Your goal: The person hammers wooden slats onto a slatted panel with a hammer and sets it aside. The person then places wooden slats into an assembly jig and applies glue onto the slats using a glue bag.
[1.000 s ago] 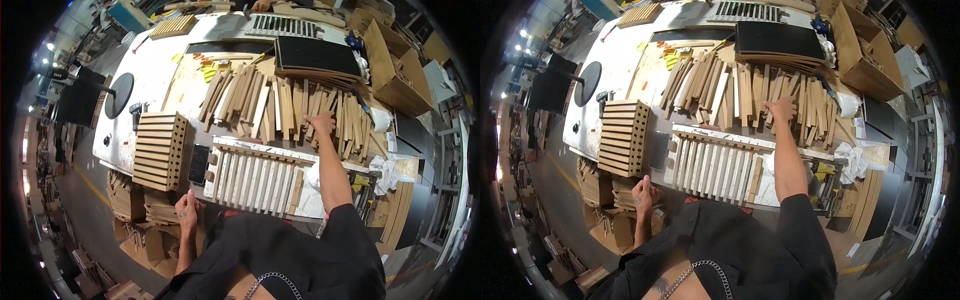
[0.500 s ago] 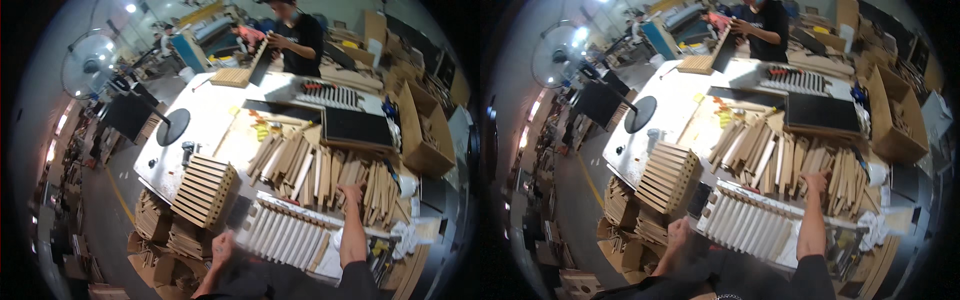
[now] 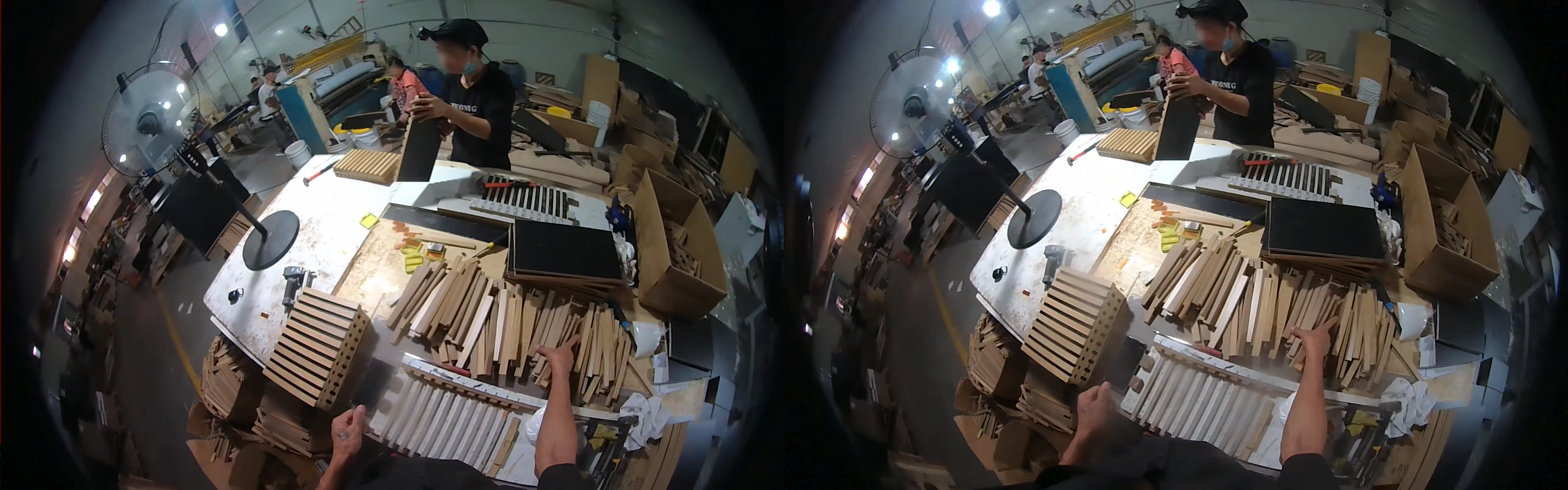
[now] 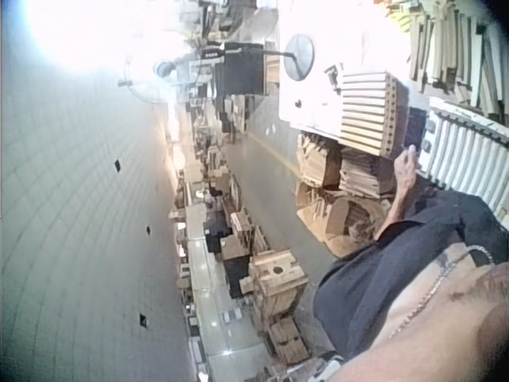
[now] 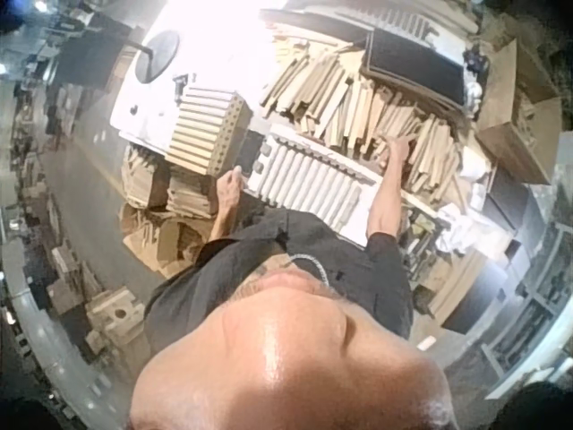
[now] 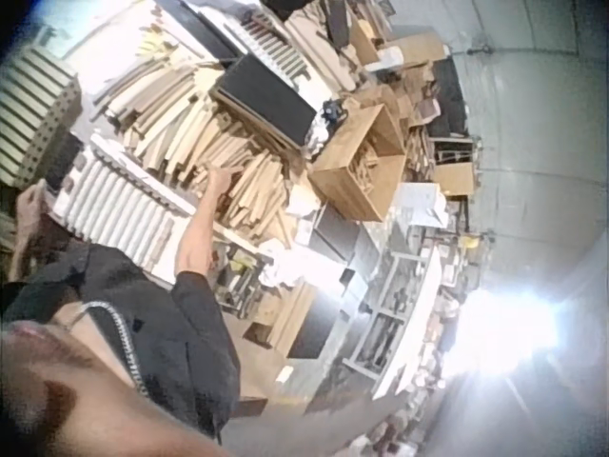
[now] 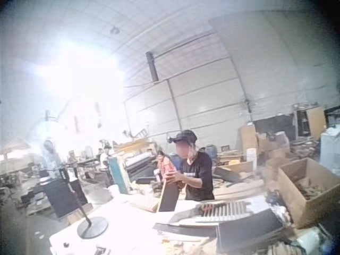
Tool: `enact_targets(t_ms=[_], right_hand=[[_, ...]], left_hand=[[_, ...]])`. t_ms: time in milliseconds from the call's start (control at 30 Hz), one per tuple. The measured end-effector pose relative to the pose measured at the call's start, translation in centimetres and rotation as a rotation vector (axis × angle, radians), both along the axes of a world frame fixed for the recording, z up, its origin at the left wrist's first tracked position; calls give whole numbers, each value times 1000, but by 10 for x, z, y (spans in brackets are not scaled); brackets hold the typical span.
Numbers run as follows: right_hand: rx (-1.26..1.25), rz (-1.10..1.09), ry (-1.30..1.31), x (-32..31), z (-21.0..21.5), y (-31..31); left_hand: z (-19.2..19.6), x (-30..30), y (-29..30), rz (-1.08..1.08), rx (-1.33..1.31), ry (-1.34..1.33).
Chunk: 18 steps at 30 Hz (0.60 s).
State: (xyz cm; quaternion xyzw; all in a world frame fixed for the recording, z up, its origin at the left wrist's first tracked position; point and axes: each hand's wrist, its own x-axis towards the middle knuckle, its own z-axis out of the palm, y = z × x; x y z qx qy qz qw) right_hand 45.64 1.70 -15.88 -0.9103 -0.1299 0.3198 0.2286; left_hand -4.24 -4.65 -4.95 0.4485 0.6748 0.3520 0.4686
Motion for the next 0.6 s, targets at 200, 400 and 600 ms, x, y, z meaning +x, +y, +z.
enact_targets(t_ms=[200, 400, 600], right_hand=[[154, -131, 31, 13, -41, -7], [208, -74, 57, 23, -49, -16], [474, -201, 469, 21, 4, -41]], left_hand=[[0, 11, 4, -48, 29, 31], [3, 8, 2, -49, 64, 3], [15, 7, -2, -42, 53, 67]])
